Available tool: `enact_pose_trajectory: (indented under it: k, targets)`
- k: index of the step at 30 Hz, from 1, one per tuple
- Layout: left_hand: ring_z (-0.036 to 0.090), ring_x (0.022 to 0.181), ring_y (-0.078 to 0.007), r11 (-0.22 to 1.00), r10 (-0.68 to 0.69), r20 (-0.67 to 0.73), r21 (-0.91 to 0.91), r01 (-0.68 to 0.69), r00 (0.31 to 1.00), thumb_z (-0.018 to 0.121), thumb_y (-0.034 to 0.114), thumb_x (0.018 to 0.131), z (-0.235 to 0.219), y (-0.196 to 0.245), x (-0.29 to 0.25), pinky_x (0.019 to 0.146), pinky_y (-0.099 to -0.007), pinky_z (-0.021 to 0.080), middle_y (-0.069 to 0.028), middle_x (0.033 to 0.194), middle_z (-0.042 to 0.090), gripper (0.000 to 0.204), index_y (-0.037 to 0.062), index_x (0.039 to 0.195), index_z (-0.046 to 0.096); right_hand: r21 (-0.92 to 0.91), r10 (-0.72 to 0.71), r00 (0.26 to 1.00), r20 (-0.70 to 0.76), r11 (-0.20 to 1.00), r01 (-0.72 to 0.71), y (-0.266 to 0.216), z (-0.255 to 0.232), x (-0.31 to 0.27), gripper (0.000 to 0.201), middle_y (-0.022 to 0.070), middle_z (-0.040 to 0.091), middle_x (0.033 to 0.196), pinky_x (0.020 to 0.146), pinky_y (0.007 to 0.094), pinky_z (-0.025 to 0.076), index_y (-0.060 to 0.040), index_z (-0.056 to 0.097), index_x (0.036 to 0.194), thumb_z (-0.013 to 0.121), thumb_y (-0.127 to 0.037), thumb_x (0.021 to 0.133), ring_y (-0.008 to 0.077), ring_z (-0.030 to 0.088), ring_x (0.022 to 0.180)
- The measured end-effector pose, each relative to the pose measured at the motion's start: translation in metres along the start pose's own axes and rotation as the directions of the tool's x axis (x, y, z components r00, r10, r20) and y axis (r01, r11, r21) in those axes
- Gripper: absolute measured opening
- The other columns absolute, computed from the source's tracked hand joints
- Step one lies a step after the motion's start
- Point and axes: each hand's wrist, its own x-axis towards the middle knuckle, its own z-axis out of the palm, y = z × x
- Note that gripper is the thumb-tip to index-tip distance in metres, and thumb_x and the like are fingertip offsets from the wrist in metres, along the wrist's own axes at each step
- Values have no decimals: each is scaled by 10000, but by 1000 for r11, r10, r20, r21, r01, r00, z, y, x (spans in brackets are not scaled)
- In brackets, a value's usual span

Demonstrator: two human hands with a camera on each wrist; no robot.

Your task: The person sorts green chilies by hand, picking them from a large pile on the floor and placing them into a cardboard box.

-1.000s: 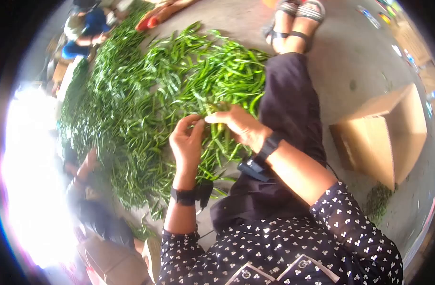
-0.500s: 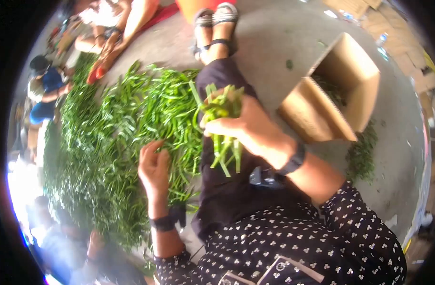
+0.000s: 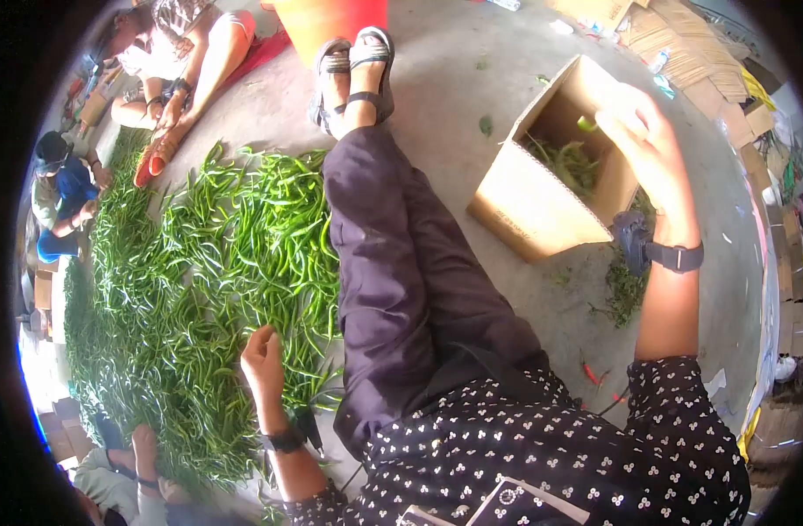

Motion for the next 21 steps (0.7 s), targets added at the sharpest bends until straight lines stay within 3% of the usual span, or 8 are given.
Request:
enact_pose_trajectory:
  k: [3,5,9,11,14,17,19,21]
  targets:
    - [609,749,-139,993,34,14,113,-35,999,588,107,801,3,6,-4,671,-264,474,-106,847,658,232,-20,991,624,83,-76,995,-66,993,82,-36,23,-4,396,63,570,1109,942,268,383,2,541,1149,664,-134,798,124,504,1074]
    - [639,813,-197,989,38,12,140,-39,999,597,118,796,8,-9,-5,717,-295,493,-136,930,654,235,-4,994,632,241,-12,1000,-3,971,13,-60,55,-11,320,53,583,1077,900,252,394,-4,575,1094,631,-157,818,110,508,1062]
    - [601,883,-296,930,146,97,326,-170,985,660,156,712,17,13,-23,779,-343,480,-131,986,610,309,40,997,624,533,0,953,303,829,-169,-94,142,-29,184,51,642,927,700,221,432,-35,605,964,556,-179,860,100,601,841]
    - [521,1036,-305,864,304,182,360,-351,935,730,187,634,22,-2,-32,863,-366,448,-124,1119,549,436,70,1037,611,637,-49,828,559,664,-391,-96,191,-38,183,41,648,853,645,204,442,-32,601,956,559,-185,865,93,614,778]
    - [441,1137,-322,804,318,320,409,-432,893,758,197,569,18,-4,-50,946,-430,371,-127,1222,477,498,117,1040,618,596,-103,670,735,571,-565,-112,256,-51,192,47,641,816,596,185,440,-16,581,959,573,-181,862,95,611,714]
    - [443,1137,-310,754,331,345,463,-466,878,752,179,550,3,-12,-65,956,-442,344,-120,1220,478,478,126,1009,628,555,-120,587,800,518,-651,-121,307,-57,179,47,635,799,555,185,430,-22,582,950,571,-176,861,92,602,687]
    - [444,1134,-306,732,334,347,490,-473,876,746,174,549,-11,-24,-70,955,-446,336,-114,1204,488,452,132,985,636,538,-116,562,819,495,-682,-121,330,-60,174,43,632,790,546,193,429,-26,585,948,575,-174,856,90,598,681]
    - [441,1132,-304,680,269,293,617,-397,917,731,160,563,-30,-37,-66,935,-441,343,-108,1176,504,371,126,924,651,502,38,614,789,535,-679,-110,351,-63,176,36,627,775,543,194,426,-28,588,946,579,-175,850,88,589,663]
